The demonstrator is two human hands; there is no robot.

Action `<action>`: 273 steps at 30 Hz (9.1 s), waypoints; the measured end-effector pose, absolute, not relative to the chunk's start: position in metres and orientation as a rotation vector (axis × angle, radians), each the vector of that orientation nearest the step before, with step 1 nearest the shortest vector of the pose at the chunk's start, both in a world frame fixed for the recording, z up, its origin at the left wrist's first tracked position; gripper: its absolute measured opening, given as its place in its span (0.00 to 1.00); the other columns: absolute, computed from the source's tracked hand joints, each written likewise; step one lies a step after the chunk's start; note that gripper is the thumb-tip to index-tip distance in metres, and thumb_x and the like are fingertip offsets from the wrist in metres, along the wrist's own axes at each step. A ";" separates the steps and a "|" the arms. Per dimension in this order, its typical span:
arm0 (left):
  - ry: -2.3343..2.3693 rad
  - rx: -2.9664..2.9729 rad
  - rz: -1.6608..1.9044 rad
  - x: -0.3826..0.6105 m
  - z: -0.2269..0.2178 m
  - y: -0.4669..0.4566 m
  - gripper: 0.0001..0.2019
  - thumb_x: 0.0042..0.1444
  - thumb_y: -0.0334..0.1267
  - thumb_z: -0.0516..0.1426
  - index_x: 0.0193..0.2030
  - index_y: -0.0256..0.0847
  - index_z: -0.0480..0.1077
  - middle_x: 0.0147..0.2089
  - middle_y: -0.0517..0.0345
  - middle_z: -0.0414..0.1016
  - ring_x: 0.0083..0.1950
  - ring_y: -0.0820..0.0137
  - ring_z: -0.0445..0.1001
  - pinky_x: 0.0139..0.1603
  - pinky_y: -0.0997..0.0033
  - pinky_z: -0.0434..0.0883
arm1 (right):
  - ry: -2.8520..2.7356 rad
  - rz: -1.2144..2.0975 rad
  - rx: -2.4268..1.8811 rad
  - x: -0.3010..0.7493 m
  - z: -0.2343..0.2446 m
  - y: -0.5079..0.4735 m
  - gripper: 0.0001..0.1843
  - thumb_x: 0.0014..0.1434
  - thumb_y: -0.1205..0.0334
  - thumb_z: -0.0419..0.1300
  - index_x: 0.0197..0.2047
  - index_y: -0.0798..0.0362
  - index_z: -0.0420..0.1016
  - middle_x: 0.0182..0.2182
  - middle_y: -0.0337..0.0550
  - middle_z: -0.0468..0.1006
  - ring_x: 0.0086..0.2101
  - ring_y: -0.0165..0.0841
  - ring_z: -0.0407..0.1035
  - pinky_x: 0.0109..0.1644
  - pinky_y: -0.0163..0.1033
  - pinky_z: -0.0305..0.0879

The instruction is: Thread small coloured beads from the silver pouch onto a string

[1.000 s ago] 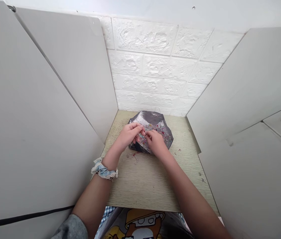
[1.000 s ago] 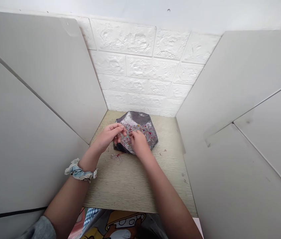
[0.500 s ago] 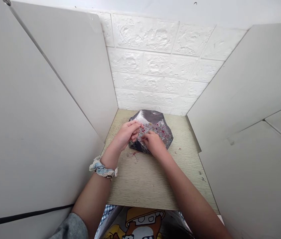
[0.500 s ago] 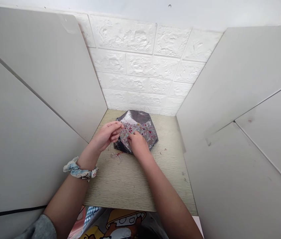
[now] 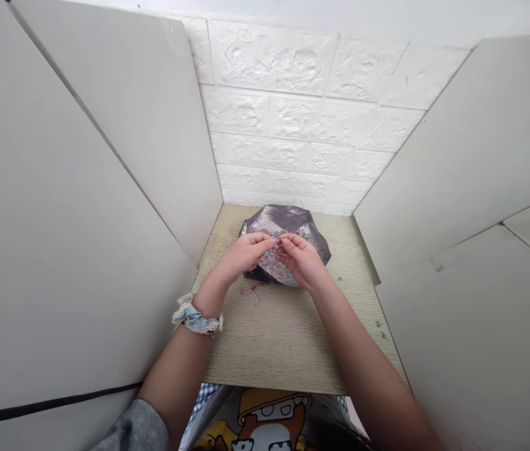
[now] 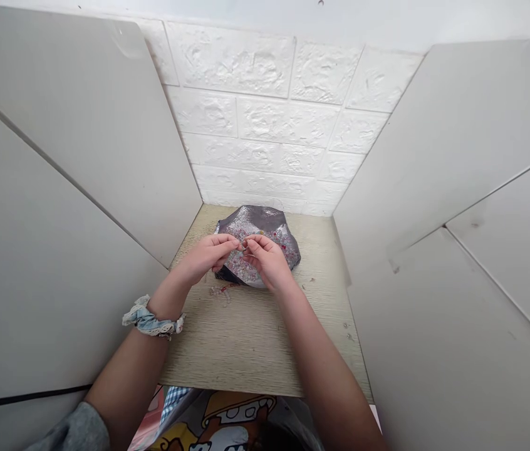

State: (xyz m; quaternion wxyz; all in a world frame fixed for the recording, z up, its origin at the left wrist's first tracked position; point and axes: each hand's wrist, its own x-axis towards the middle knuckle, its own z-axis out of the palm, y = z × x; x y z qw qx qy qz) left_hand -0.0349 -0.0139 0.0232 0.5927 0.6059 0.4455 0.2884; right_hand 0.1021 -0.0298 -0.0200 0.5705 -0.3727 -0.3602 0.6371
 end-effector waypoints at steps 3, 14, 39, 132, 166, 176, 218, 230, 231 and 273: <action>1.051 1.447 0.655 -0.034 0.025 -0.015 0.10 0.46 0.43 0.52 0.25 0.36 0.64 0.13 0.69 0.49 0.14 0.82 0.48 0.14 0.81 0.47 | -0.756 1.567 -0.799 0.101 -0.021 -0.031 0.09 0.42 0.60 0.62 0.29 0.52 0.69 0.25 0.34 0.70 0.28 0.23 0.65 0.35 0.32 0.63; 1.078 1.485 0.722 -0.032 0.027 -0.016 0.08 0.46 0.37 0.52 0.22 0.37 0.65 0.12 0.68 0.51 0.14 0.81 0.50 0.16 0.79 0.49 | -0.768 1.581 -0.800 0.099 -0.021 -0.031 0.08 0.44 0.61 0.62 0.29 0.52 0.68 0.25 0.34 0.71 0.29 0.23 0.67 0.41 0.35 0.65; 1.090 1.526 0.704 -0.034 0.021 -0.013 0.13 0.45 0.42 0.52 0.17 0.37 0.58 0.13 0.67 0.51 0.14 0.81 0.51 0.14 0.80 0.49 | -0.941 1.462 -0.948 0.098 -0.018 -0.033 0.09 0.41 0.60 0.62 0.27 0.53 0.70 0.26 0.36 0.72 0.30 0.25 0.67 0.43 0.37 0.63; 1.055 1.536 0.782 -0.031 0.025 -0.015 0.11 0.45 0.44 0.54 0.25 0.36 0.67 0.13 0.67 0.54 0.15 0.82 0.50 0.16 0.80 0.51 | -0.710 1.559 -0.777 0.103 -0.018 -0.032 0.09 0.42 0.62 0.63 0.30 0.51 0.69 0.25 0.33 0.73 0.28 0.22 0.69 0.38 0.31 0.67; 1.074 1.526 0.749 -0.032 0.025 -0.015 0.11 0.45 0.42 0.54 0.26 0.35 0.68 0.15 0.66 0.57 0.15 0.82 0.52 0.15 0.80 0.49 | -0.786 1.544 -0.815 0.099 -0.020 -0.033 0.08 0.40 0.62 0.64 0.28 0.51 0.71 0.27 0.33 0.72 0.30 0.23 0.67 0.39 0.32 0.66; 1.032 1.436 0.697 -0.035 0.021 -0.012 0.15 0.44 0.47 0.55 0.28 0.34 0.68 0.13 0.68 0.51 0.14 0.82 0.50 0.14 0.80 0.48 | -1.045 1.222 -1.026 0.102 -0.014 -0.035 0.09 0.42 0.55 0.61 0.26 0.52 0.73 0.25 0.38 0.72 0.29 0.29 0.67 0.38 0.40 0.66; 0.934 1.304 0.613 -0.034 0.019 -0.013 0.07 0.48 0.39 0.51 0.28 0.38 0.59 0.15 0.71 0.46 0.13 0.85 0.44 0.12 0.84 0.45 | -1.590 0.370 -1.330 0.102 -0.013 -0.036 0.07 0.54 0.63 0.49 0.28 0.53 0.66 0.32 0.41 0.69 0.34 0.29 0.64 0.40 0.35 0.59; 0.941 1.296 0.703 -0.035 0.017 -0.012 0.06 0.48 0.38 0.51 0.27 0.39 0.59 0.12 0.71 0.47 0.12 0.84 0.44 0.12 0.83 0.46 | -2.167 0.321 -1.880 0.101 -0.028 -0.038 0.11 0.51 0.65 0.49 0.29 0.53 0.73 0.37 0.46 0.69 0.38 0.34 0.62 0.41 0.39 0.54; 0.942 1.300 0.705 -0.035 0.017 -0.011 0.06 0.48 0.38 0.51 0.27 0.39 0.59 0.12 0.71 0.48 0.12 0.84 0.44 0.12 0.83 0.46 | -2.170 0.328 -1.878 0.101 -0.028 -0.038 0.10 0.51 0.66 0.50 0.29 0.53 0.73 0.38 0.45 0.69 0.38 0.35 0.62 0.42 0.40 0.54; 1.082 1.474 0.729 -0.030 0.027 -0.016 0.06 0.47 0.38 0.52 0.25 0.36 0.64 0.12 0.69 0.53 0.14 0.82 0.50 0.15 0.81 0.49 | -0.771 1.553 -0.767 0.102 -0.021 -0.032 0.08 0.44 0.59 0.61 0.29 0.53 0.70 0.26 0.35 0.73 0.30 0.24 0.68 0.40 0.32 0.65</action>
